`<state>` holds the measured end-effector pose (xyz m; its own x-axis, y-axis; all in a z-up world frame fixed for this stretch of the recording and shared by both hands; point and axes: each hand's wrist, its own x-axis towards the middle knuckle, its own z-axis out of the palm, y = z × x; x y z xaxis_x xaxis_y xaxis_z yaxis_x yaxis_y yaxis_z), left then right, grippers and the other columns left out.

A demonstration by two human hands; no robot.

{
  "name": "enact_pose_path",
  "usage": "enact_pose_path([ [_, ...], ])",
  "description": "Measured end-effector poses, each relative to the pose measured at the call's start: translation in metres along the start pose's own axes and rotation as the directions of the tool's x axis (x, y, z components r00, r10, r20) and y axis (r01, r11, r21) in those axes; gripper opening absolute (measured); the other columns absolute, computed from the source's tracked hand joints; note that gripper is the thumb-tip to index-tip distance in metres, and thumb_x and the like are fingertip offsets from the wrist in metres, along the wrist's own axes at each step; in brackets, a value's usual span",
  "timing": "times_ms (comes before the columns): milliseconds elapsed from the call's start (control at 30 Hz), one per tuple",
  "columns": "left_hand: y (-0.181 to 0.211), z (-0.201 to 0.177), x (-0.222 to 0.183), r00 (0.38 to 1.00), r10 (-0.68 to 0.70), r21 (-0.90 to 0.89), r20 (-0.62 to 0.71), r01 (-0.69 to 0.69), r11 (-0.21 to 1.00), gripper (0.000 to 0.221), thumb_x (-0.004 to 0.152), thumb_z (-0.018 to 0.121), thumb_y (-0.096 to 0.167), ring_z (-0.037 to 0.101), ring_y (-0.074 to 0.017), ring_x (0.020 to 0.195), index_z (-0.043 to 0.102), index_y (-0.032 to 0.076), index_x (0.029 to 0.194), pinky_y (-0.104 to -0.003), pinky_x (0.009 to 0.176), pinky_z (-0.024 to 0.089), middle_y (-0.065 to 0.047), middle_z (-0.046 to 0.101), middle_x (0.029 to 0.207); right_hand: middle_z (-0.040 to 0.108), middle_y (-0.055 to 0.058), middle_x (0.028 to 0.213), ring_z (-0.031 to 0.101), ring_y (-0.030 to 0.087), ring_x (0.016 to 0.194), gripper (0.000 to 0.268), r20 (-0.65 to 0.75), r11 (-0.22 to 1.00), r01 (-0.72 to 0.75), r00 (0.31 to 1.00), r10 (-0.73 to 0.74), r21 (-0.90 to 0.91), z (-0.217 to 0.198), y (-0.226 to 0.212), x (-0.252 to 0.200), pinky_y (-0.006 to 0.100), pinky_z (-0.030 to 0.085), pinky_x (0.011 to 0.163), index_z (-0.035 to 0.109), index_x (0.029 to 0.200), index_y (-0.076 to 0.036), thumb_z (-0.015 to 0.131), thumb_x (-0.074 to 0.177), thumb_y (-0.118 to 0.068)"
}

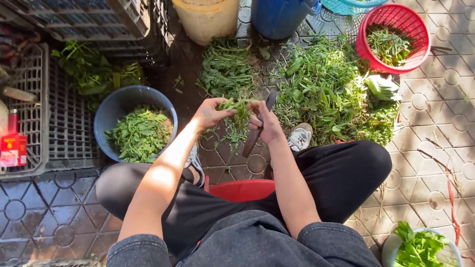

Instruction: Trimming the stems of leafy green vegetables with a knife and placing them in a bowl.

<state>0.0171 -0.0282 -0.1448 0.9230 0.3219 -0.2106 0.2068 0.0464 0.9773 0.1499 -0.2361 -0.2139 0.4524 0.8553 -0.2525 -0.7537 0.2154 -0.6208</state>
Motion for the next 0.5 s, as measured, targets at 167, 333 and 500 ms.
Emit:
enact_pose_path([
  [167,0.031,0.020,-0.017,0.991,-0.116,-0.246,-0.062,0.097,0.964,0.019,0.091,0.092,0.013,0.067,-0.0069,0.077,0.084,0.005,0.107,-0.023,0.072,0.058,-0.004,0.078,0.085,0.060,-0.005,0.101,0.044,0.005,0.053,0.044,-0.106,0.964,0.114,0.984,-0.143,-0.241,0.046,0.007,-0.010,0.025,0.047,0.054,0.062,0.148,-0.012,0.078,0.108,-0.015],
  [333,0.003,-0.004,-0.012,0.976,-0.191,-0.276,-0.105,0.156,0.949,0.018,0.091,0.092,0.013,0.067,-0.0080,0.064,0.083,0.004,0.104,-0.021,0.058,0.056,-0.005,0.073,0.075,0.069,-0.002,0.085,0.059,0.005,0.062,0.015,-0.213,0.814,0.133,0.930,-0.300,-0.565,0.033,0.017,0.005,0.021,0.049,0.057,0.081,0.113,-0.012,0.088,0.102,-0.018],
  [500,0.027,-0.009,-0.021,0.956,-0.243,-0.220,-0.162,0.205,0.954,0.019,0.089,0.094,0.015,0.068,-0.0068,0.063,0.083,0.004,0.100,-0.019,0.059,0.058,-0.004,0.072,0.074,0.070,0.001,0.070,0.063,0.012,0.057,0.006,-0.333,0.650,-0.029,0.875,-0.350,-0.760,-0.003,0.040,-0.004,0.028,0.055,0.054,0.082,0.103,-0.017,0.084,0.101,-0.022],
])
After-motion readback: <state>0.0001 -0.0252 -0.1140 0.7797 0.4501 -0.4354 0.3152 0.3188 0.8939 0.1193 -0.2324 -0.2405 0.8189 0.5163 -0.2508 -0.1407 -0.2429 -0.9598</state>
